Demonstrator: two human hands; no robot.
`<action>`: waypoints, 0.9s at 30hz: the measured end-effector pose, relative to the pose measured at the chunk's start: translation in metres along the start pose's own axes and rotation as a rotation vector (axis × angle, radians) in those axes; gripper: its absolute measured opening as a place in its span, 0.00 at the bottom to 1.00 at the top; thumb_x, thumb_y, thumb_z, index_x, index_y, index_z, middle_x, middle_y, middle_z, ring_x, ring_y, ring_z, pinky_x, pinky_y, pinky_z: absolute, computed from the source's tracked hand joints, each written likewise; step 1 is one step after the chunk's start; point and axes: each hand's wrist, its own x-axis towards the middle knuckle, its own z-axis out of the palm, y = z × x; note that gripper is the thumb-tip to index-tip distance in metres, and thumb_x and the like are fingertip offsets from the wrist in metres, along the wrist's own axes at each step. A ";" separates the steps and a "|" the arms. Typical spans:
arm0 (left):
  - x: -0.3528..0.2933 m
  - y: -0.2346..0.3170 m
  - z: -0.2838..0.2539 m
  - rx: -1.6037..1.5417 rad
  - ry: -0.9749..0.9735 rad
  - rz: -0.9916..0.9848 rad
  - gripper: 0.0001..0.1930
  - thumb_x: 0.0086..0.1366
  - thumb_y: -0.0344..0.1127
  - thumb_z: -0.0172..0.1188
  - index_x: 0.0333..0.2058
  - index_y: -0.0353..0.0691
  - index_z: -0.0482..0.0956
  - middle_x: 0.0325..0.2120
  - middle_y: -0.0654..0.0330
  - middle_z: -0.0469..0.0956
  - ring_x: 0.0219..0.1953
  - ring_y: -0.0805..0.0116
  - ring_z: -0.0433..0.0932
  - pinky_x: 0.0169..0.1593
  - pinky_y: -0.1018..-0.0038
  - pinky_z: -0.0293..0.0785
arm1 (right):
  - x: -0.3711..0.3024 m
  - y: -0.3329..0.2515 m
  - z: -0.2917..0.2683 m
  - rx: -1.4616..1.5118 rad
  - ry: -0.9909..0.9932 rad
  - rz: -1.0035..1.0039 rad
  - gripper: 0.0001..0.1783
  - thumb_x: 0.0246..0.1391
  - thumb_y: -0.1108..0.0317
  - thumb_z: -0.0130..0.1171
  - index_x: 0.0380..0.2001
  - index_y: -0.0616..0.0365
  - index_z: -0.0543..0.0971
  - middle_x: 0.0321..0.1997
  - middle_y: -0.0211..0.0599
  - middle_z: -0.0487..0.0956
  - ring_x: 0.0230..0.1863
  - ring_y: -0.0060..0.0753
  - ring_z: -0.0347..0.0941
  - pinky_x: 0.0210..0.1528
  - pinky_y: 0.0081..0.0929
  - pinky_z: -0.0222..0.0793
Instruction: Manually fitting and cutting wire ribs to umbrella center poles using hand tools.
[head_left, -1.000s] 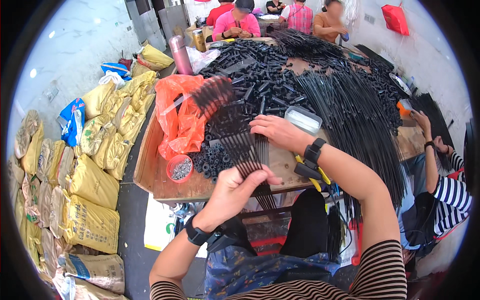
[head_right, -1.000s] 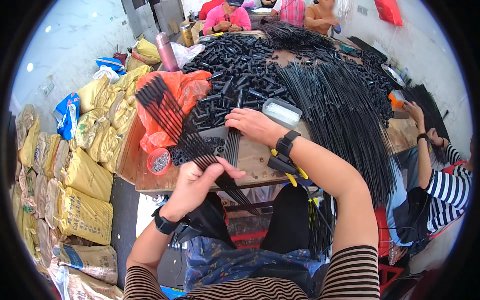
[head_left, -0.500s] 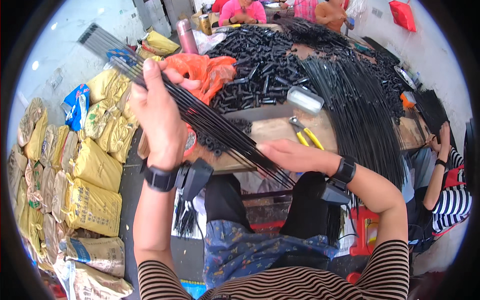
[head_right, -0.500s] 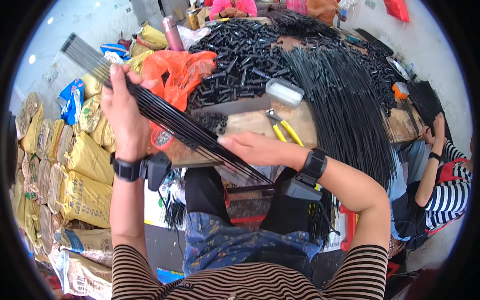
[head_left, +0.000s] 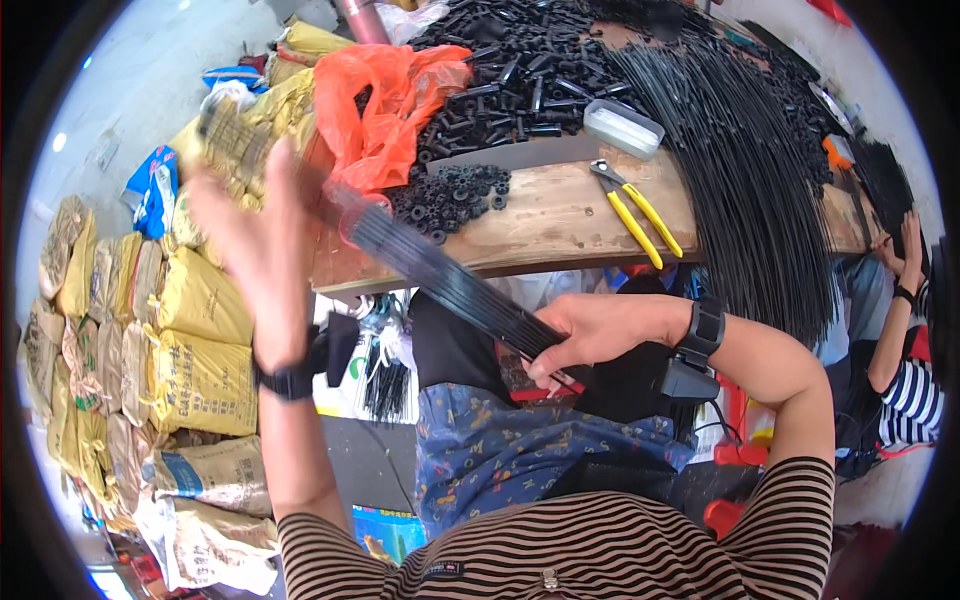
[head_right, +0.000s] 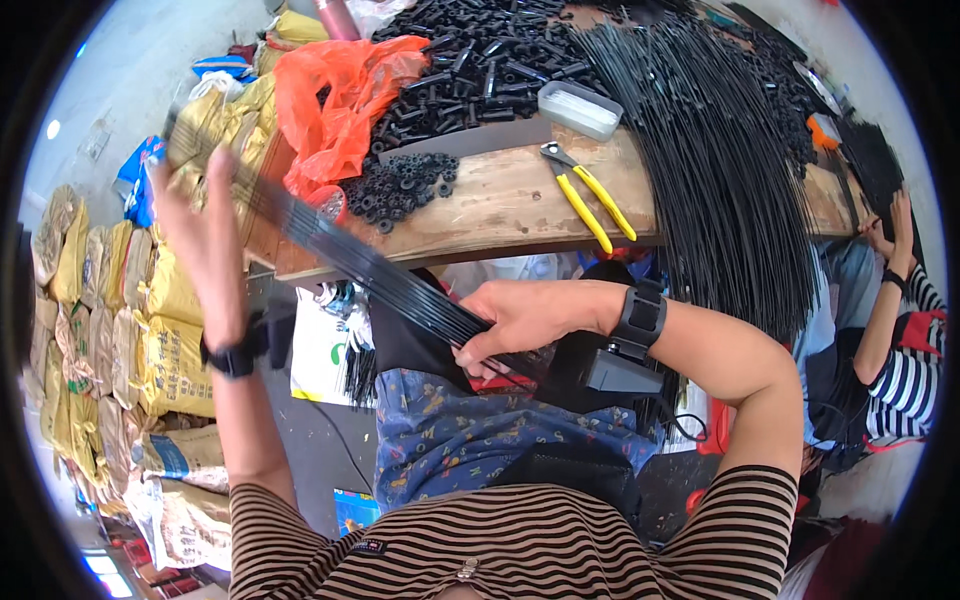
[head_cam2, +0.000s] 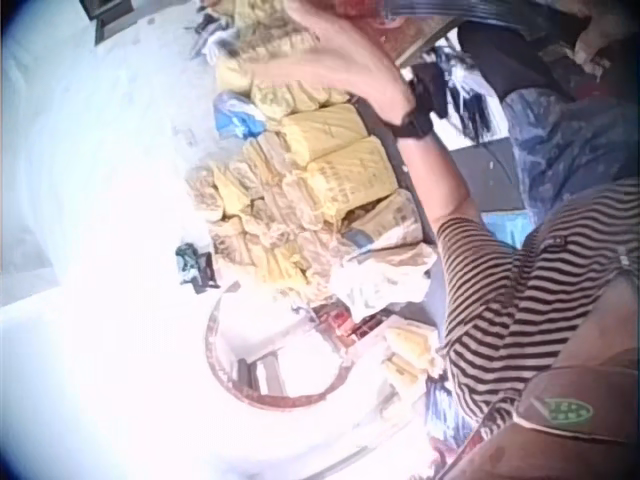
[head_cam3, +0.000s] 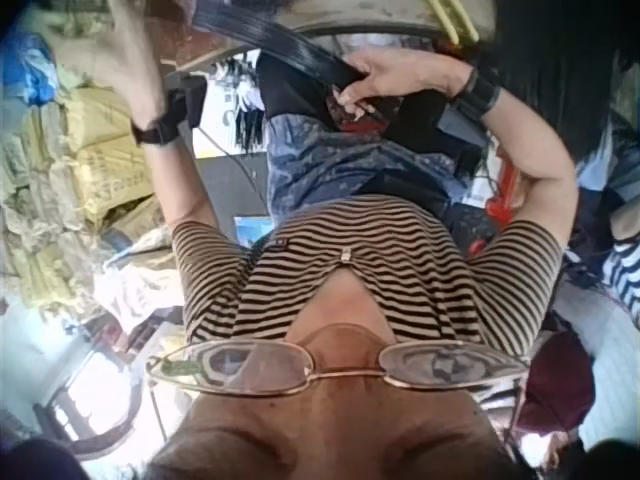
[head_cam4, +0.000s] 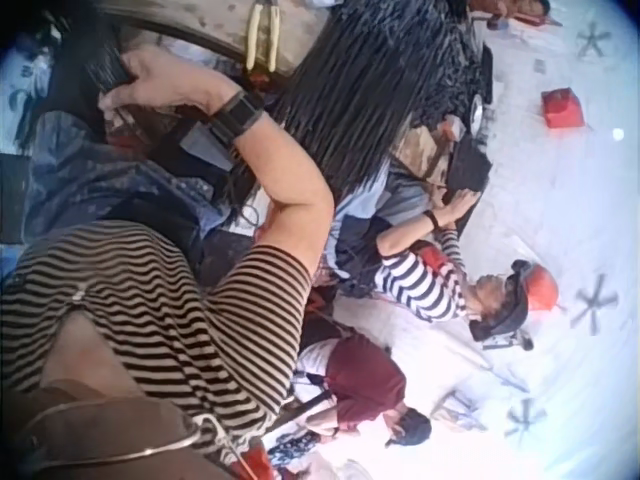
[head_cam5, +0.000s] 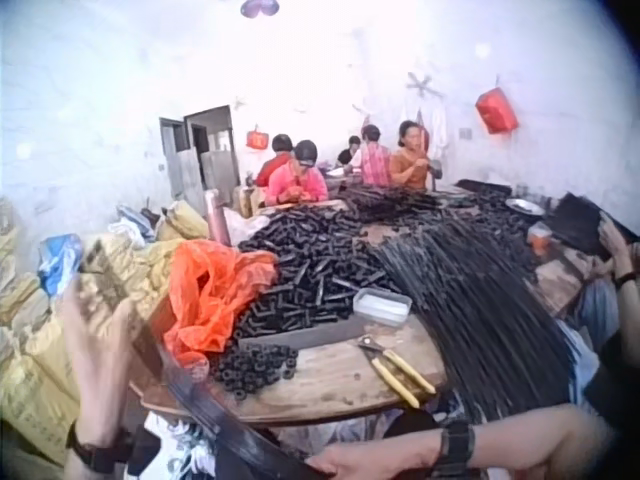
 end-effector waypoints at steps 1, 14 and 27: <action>-0.002 0.005 -0.015 0.165 0.088 0.183 0.36 0.57 0.44 0.66 0.53 0.20 0.63 0.46 0.40 0.73 0.52 0.48 0.70 0.57 0.60 0.63 | -0.001 0.001 -0.003 0.014 0.017 0.002 0.08 0.56 0.69 0.56 0.30 0.64 0.76 0.27 0.29 0.78 0.28 0.18 0.73 0.34 0.20 0.69; -0.154 0.029 -0.002 -0.611 -2.304 -0.410 0.21 0.72 0.47 0.43 0.27 0.36 0.67 0.16 0.69 0.63 0.16 0.80 0.63 0.21 0.79 0.63 | 0.032 0.017 -0.002 -0.396 -0.527 0.380 0.13 0.51 0.64 0.61 0.32 0.65 0.78 0.26 0.37 0.81 0.28 0.28 0.78 0.33 0.27 0.72; -0.152 0.006 0.011 -1.146 -1.999 -0.915 0.16 0.72 0.45 0.43 0.32 0.39 0.69 0.19 0.69 0.66 0.18 0.81 0.64 0.23 0.82 0.63 | -0.020 0.046 0.090 0.374 0.546 0.081 0.25 0.63 0.52 0.50 0.56 0.58 0.69 0.31 0.29 0.76 0.31 0.15 0.68 0.32 0.16 0.67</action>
